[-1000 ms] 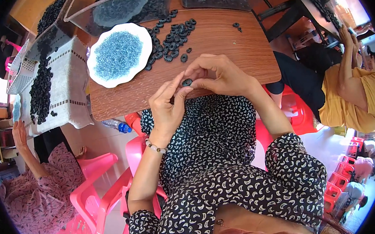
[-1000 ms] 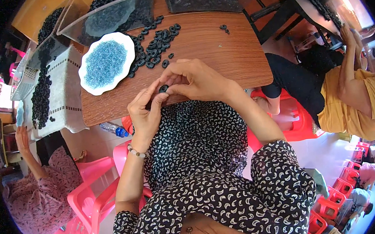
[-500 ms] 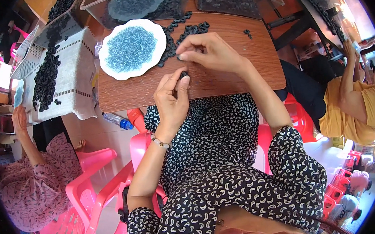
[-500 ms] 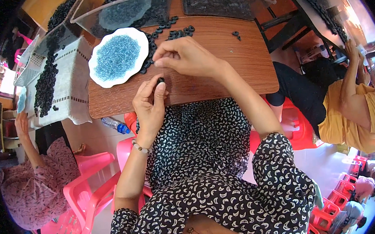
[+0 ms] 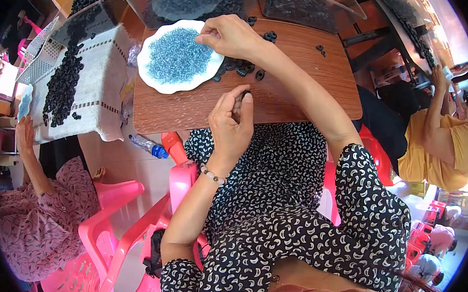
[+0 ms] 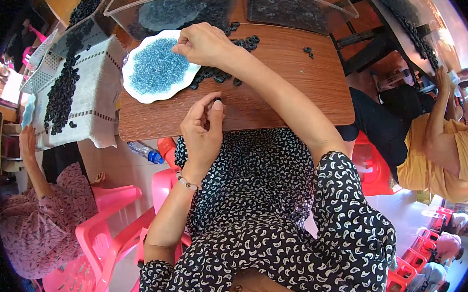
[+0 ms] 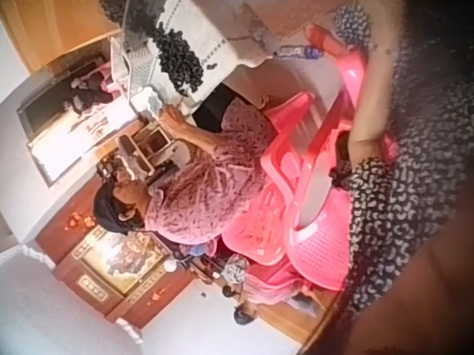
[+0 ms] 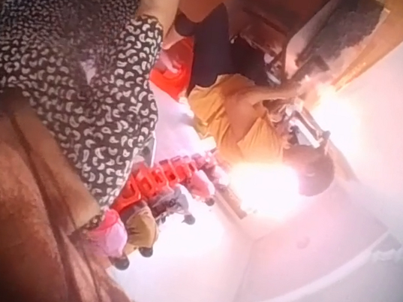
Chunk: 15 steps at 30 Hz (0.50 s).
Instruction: Manually placing small blue beads into black circular components as part of an assembly task.
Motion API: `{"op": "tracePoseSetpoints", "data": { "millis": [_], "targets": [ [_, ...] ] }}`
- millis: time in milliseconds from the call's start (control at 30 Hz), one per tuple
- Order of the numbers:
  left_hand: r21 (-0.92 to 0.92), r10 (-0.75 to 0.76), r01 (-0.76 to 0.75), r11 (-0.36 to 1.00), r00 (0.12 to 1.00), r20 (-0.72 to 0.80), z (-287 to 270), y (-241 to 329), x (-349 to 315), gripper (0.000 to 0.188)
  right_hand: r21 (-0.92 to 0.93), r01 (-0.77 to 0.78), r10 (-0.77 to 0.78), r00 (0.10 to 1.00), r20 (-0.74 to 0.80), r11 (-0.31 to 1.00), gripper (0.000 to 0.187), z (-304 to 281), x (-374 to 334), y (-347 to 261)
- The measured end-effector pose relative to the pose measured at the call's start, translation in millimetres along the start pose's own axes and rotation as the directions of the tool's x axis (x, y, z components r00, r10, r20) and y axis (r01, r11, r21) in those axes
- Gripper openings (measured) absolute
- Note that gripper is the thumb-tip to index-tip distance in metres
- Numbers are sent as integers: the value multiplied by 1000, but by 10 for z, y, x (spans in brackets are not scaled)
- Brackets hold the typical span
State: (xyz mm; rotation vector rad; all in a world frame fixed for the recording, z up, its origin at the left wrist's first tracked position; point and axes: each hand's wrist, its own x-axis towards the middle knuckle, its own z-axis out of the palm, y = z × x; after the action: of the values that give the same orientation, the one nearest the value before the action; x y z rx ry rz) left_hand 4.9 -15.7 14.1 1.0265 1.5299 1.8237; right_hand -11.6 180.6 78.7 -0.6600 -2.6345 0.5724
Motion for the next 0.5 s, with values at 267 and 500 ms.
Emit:
{"op": "tracePoseSetpoints", "data": {
  "millis": [267, 500],
  "targets": [
    [8, 105, -105, 994, 992, -75, 15, 31, 21, 21, 108, 33, -32, 999, -9, 994, 28, 17, 67, 17],
    [78, 176, -171, 982, 983, -55, 5, 54, 36, 22, 509, -71, 54, 997, 48, 858, 24, -26, 28, 27]
  ]
}}
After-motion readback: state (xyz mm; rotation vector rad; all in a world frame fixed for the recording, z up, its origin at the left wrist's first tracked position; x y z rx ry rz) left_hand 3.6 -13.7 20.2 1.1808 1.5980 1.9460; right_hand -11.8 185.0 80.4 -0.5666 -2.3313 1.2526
